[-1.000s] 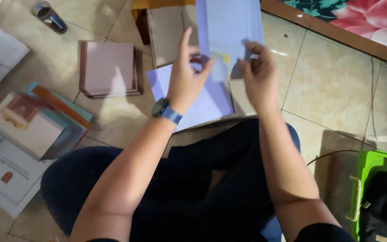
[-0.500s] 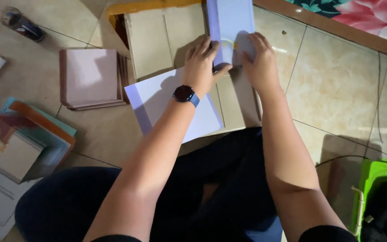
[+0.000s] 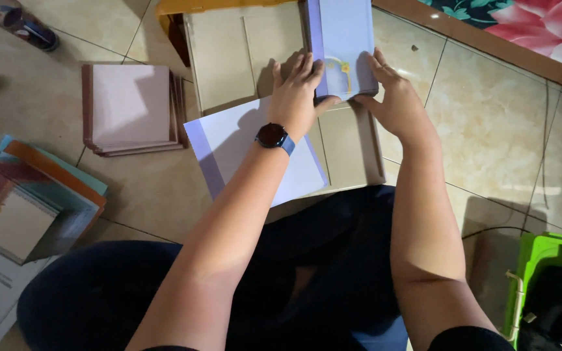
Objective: Folding white papers and inserting them into light blue folders while sitting on the floor.
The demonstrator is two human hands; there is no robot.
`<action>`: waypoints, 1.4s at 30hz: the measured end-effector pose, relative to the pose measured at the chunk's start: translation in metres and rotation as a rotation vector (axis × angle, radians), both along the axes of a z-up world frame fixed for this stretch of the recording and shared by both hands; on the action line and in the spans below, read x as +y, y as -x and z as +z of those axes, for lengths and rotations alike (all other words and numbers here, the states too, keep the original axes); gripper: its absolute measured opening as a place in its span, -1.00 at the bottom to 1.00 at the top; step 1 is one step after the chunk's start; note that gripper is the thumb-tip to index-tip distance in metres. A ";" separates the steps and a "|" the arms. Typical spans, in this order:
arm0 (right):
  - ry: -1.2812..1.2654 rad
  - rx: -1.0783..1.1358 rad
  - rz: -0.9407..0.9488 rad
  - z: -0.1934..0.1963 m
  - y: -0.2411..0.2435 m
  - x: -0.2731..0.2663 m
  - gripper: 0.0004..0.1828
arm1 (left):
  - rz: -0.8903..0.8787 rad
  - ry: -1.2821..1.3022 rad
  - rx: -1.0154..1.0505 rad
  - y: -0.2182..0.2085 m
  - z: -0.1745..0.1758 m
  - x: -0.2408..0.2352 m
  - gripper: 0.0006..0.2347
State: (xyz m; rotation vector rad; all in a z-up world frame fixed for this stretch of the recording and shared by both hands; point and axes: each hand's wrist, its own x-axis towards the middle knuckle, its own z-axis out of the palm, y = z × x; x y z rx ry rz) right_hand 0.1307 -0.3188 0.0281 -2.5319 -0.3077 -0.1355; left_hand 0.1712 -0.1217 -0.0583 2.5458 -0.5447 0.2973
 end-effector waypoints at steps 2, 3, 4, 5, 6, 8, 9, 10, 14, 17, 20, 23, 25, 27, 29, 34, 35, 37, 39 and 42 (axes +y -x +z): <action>-0.002 -0.022 0.016 -0.003 -0.001 -0.001 -0.18 | -0.001 -0.006 0.002 -0.001 -0.002 0.000 -0.35; -0.006 -0.046 0.029 -0.004 -0.002 -0.002 -0.19 | -0.005 -0.015 0.002 -0.001 -0.003 0.000 -0.36; -0.004 -0.048 0.030 -0.005 -0.002 -0.003 -0.19 | -0.003 -0.013 0.001 -0.001 -0.003 0.000 -0.36; 0.010 -0.039 0.024 -0.005 -0.003 -0.003 -0.19 | -0.003 -0.003 0.006 -0.001 -0.002 -0.001 -0.37; 0.023 -0.030 0.019 -0.006 -0.004 -0.003 -0.18 | -0.001 0.004 0.011 0.000 -0.001 0.000 -0.37; 0.026 -0.013 0.003 -0.005 -0.004 -0.002 -0.20 | 0.006 0.009 -0.012 -0.002 -0.003 -0.002 -0.38; 0.030 0.006 -0.017 -0.004 -0.003 -0.001 -0.22 | 0.010 0.014 -0.034 -0.003 -0.003 -0.003 -0.39; 0.027 0.003 -0.012 -0.004 0.000 -0.001 -0.22 | 0.014 0.011 -0.037 -0.004 -0.006 -0.003 -0.39; 0.048 -0.017 0.025 -0.003 0.013 -0.004 -0.04 | 0.015 0.327 -0.004 -0.010 0.007 0.020 -0.40; 0.148 -0.061 -0.066 0.013 0.039 0.005 0.01 | -0.029 0.402 -0.100 0.025 0.063 0.066 -0.58; 0.219 -0.118 -0.093 0.005 0.065 0.011 -0.34 | -0.114 0.273 -0.206 0.084 0.088 0.103 -0.74; 0.319 -0.121 -0.047 -0.039 0.079 0.034 -0.39 | -0.121 0.141 -0.176 0.126 0.068 0.122 -0.73; 0.389 -0.106 -0.025 -0.065 0.087 0.054 -0.30 | -0.103 0.088 -0.140 0.144 0.053 0.125 -0.67; 0.444 0.015 -0.028 -0.079 0.090 0.065 -0.18 | 0.054 -0.023 -0.020 0.154 0.044 0.119 -0.48; 0.398 -0.020 -0.011 -0.066 0.103 0.078 -0.20 | 0.060 -0.081 0.000 0.163 0.044 0.117 -0.48; 0.339 0.041 -0.022 -0.048 0.115 0.091 -0.15 | 0.065 -0.140 0.037 0.162 0.043 0.117 -0.49; 0.304 -0.024 0.015 -0.047 0.116 0.090 -0.19 | 0.064 -0.147 0.044 0.161 0.042 0.117 -0.49; 0.273 -0.084 0.058 -0.052 0.118 0.087 -0.23 | 0.069 -0.149 0.058 0.163 0.042 0.117 -0.48; 0.216 -0.154 0.111 -0.063 0.112 0.081 -0.32 | 0.059 -0.138 0.079 0.162 0.043 0.116 -0.47; 0.181 -0.088 0.042 -0.040 0.126 0.099 -0.24 | 0.052 -0.152 0.125 0.163 0.047 0.117 -0.48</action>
